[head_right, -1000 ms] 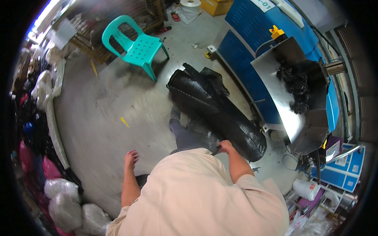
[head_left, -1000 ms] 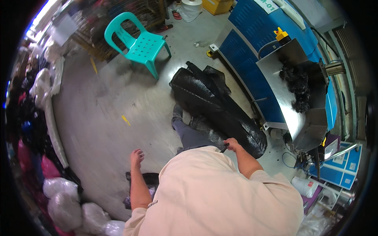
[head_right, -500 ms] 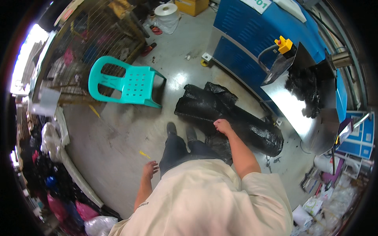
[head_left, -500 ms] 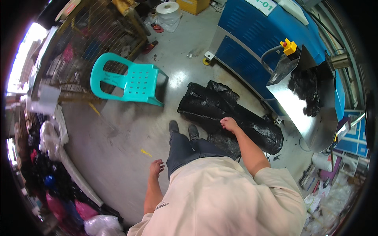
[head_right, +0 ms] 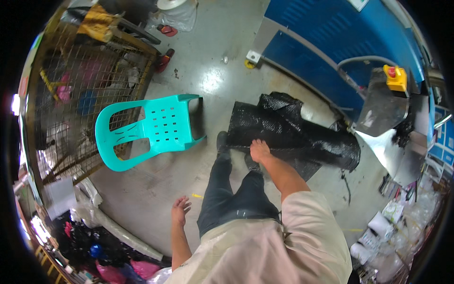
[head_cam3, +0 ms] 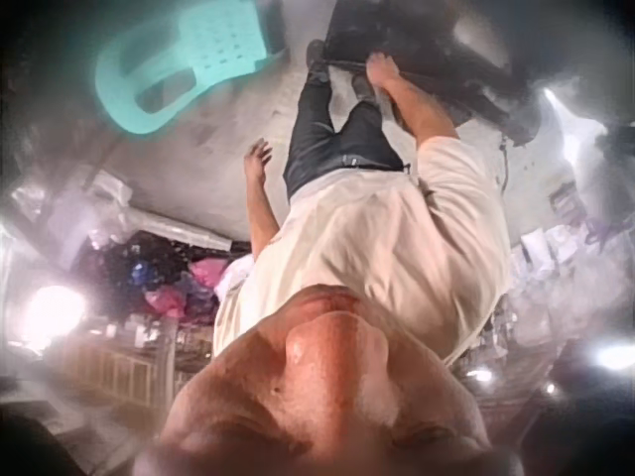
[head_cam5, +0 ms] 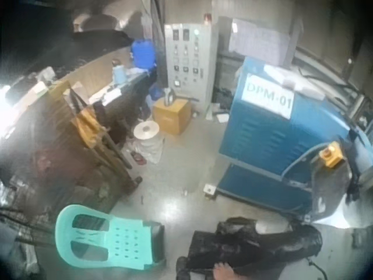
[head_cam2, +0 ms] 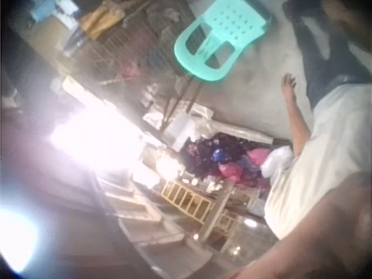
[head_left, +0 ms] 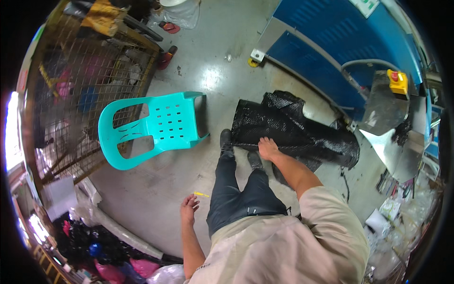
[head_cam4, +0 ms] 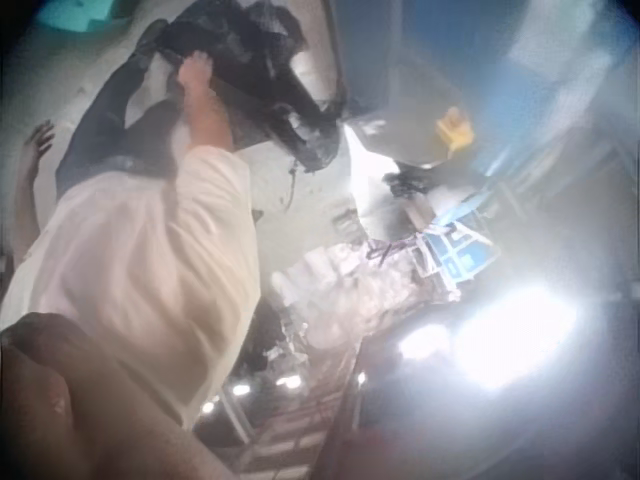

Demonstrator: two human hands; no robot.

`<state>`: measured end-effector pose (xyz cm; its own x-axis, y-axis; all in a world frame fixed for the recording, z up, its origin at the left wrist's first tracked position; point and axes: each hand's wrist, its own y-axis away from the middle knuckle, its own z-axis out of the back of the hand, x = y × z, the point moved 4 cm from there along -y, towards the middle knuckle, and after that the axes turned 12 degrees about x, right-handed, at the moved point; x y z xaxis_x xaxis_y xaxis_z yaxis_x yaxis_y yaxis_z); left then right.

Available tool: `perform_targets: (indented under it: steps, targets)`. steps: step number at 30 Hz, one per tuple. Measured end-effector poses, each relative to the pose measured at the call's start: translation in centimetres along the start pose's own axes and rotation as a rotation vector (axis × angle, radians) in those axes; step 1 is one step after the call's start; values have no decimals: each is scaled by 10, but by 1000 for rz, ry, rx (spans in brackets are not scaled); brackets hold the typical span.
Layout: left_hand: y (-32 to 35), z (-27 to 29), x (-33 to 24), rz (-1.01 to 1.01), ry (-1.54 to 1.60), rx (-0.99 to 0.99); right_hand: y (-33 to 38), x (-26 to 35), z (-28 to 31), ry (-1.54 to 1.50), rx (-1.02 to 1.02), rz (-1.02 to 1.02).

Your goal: The person feeds black plastic material and white rectangular blocks into a blue industrial machine. They use their hands to push the materials into the machine's hopper, occasionally using a white block to assist in pushing the material down.

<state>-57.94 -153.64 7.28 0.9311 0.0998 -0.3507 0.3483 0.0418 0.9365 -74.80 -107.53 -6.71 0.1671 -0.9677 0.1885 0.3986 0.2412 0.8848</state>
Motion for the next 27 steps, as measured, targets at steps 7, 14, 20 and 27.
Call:
perform_targets:
  steps: [7,14,20,27]
  targets:
    - [13,37,-18,158,-131,-34,-156,22,2,304,-89,58]
    - [14,73,15,351,-193,-63,-241,0,-13,493,-16,-26]
    - [2,69,0,357,-247,-32,-260,-2,-16,522,15,15]
    - [-9,68,-46,281,-326,-56,-259,-11,-29,432,-178,-21]
